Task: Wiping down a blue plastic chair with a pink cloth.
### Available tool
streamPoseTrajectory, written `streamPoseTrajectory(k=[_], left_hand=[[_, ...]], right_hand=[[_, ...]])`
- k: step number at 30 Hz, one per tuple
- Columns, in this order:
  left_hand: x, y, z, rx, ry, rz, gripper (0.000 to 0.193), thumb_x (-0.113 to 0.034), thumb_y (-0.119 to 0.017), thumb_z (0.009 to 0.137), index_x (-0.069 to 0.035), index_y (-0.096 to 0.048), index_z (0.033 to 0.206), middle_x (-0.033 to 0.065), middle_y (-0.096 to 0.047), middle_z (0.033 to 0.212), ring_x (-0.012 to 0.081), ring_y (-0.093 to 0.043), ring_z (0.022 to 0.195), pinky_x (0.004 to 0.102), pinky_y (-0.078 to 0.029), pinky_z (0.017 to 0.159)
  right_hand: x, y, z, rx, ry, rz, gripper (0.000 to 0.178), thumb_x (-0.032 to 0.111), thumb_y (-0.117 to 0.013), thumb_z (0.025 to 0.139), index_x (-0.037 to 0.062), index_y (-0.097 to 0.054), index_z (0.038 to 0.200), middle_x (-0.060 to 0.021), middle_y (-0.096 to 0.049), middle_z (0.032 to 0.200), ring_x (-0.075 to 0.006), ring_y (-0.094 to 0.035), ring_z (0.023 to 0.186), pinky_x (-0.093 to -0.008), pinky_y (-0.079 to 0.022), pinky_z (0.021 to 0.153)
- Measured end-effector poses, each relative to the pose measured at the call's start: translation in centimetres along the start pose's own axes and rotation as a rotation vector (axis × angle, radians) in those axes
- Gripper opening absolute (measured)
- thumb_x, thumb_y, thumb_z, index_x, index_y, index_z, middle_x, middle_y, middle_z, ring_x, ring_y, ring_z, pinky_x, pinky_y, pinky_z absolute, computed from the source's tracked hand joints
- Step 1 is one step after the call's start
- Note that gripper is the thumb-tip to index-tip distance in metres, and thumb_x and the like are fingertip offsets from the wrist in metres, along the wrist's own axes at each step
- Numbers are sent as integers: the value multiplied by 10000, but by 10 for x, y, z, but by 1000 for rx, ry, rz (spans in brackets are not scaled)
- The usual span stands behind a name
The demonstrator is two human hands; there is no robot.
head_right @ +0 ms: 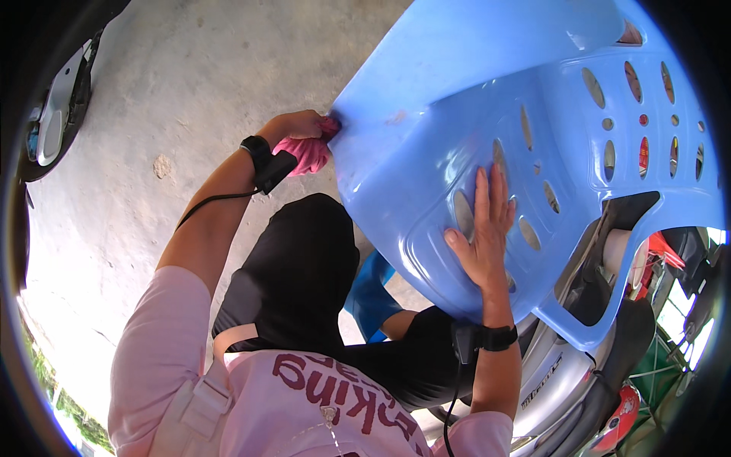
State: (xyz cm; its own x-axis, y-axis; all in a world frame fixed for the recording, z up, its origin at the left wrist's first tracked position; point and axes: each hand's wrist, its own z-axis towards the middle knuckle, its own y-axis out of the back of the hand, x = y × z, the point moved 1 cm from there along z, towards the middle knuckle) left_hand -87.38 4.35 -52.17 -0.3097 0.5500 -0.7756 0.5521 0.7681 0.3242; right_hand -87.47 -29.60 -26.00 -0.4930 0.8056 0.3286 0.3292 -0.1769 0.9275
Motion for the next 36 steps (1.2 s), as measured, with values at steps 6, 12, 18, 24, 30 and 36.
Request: streamPoseTrajectory(k=[6, 12, 18, 24, 30, 36], left_hand=[[-142, 56, -89, -92, -441, -293, 273, -166, -635, 746, 37, -675, 923, 120, -666, 736, 172, -607, 685, 325, -488, 634], [-189, 52, -122, -459, -715, -268, 255, -75, -661, 729, -12, -666, 977, 133, -668, 826, 235, -633, 756, 328, -501, 752], [-79, -1, -65, -368, -10, 171, 307, -141, -615, 763, -64, -676, 1053, 177, -673, 1015, 314, -645, 960, 391, -504, 832], [-31, -29, -50, -316, 399, 160, 306, -177, -595, 790, -120, -687, 1077, 131, -661, 1112, 290, -618, 1068, 401, -498, 869], [-44, -13, -17, -223, 267, 194, 301, -185, -570, 812, -178, -688, 1088, 117, -653, 1139, 295, -612, 1080, 425, -503, 855], [-74, 16, -33, -293, -305, 211, 257, -133, -574, 728, -109, -717, 940, 163, -680, 909, 350, -645, 866, 409, -514, 767]], right_hand=[[-8, 0, -5, -8, -17, -14, 1010, 757, -446, 757, 116, -203, 1499, -175, -160, 1546, -361, -135, 1433, -613, -43, 1095], [2, 1, -2, -1, 7, 19, 1000, 751, -438, 769, 112, -197, 1499, -173, -151, 1548, -362, -132, 1433, -618, -44, 1092], [4, 2, -1, -6, -5, 18, 989, 747, -436, 771, 122, -198, 1501, -178, -145, 1549, -365, -136, 1431, -618, -44, 1094], [-2, 2, -5, -11, -4, 18, 977, 726, -450, 773, 124, -199, 1501, -176, -148, 1549, -369, -143, 1428, -617, -38, 1095], [1, -2, -3, -1, -9, 17, 982, 727, -457, 761, 134, -205, 1501, -162, -155, 1551, -367, -147, 1427, -622, -41, 1090], [-5, -3, -2, -41, -2, -13, 955, 729, -443, 767, 156, -221, 1499, -155, -167, 1549, -356, -144, 1429, -627, -50, 1084]])
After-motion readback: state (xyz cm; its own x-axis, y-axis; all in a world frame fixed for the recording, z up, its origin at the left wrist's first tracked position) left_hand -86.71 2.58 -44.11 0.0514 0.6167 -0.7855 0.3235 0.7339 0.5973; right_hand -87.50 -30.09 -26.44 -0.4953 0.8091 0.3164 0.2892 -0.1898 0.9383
